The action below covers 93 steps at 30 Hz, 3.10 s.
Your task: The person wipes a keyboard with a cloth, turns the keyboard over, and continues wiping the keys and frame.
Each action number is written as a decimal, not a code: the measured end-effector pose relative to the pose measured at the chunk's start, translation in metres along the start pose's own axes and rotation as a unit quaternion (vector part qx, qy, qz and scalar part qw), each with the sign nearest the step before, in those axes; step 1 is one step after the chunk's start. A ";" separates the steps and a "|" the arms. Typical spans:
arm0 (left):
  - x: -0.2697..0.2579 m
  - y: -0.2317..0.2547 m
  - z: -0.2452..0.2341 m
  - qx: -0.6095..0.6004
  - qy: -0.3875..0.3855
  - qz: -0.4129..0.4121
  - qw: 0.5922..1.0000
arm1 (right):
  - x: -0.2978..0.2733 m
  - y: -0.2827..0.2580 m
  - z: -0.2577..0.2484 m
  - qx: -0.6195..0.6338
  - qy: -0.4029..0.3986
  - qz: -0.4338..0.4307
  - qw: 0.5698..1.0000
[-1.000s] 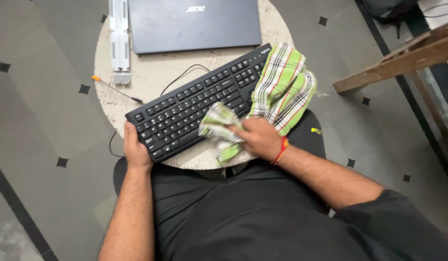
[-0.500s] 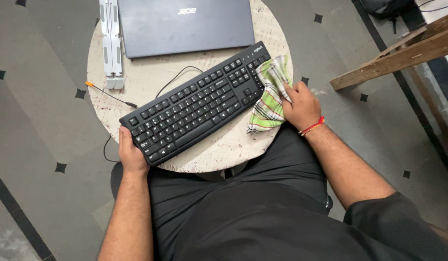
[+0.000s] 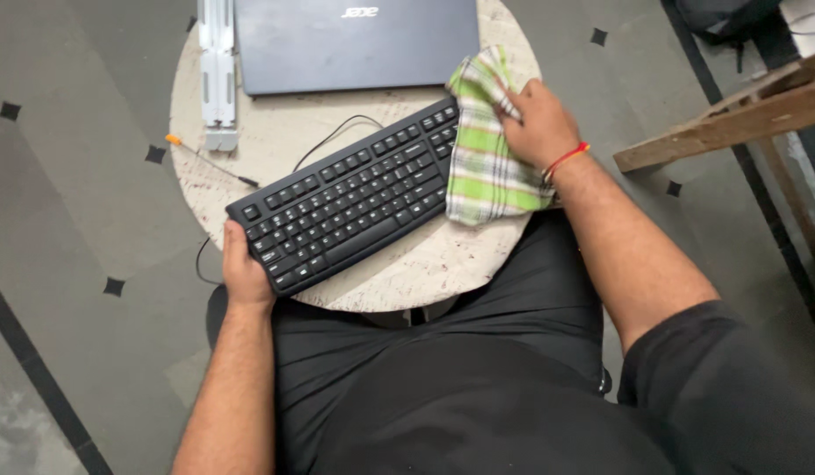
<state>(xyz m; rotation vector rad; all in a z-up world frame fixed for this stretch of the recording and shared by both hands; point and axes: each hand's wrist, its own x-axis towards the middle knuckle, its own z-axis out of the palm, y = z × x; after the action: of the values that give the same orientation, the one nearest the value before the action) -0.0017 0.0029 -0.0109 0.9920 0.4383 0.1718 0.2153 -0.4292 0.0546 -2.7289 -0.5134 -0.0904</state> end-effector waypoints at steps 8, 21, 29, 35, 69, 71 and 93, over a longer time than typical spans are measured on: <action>0.001 -0.003 -0.004 0.011 0.005 0.021 1.000 | -0.019 0.002 0.002 0.002 0.022 0.008 1.000; -0.005 -0.002 0.000 0.040 0.001 0.033 0.999 | -0.138 -0.006 -0.018 0.019 -0.132 -0.057 0.989; -0.008 0.002 0.005 0.035 -0.010 0.030 0.999 | -0.119 0.007 -0.016 0.625 0.086 0.176 0.755; -0.007 0.003 0.006 0.057 0.001 0.027 0.998 | -0.065 -0.029 -0.015 0.332 0.093 0.001 0.939; -0.011 0.018 0.023 0.065 -0.002 -0.006 0.998 | -0.010 -0.207 0.034 0.071 -0.131 -0.187 0.971; -0.009 0.019 0.026 0.060 -0.003 -0.006 0.998 | -0.012 -0.209 0.036 0.071 -0.129 -0.196 0.970; -0.002 -0.020 0.002 0.187 0.017 0.069 0.980 | -0.011 -0.218 0.022 0.047 -0.041 -0.178 0.982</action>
<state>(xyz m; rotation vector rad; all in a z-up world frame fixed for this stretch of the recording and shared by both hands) -0.0034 -0.0107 -0.0263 1.3924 0.4421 0.2374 0.1260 -0.2354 0.1060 -2.5277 -0.9984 -0.0436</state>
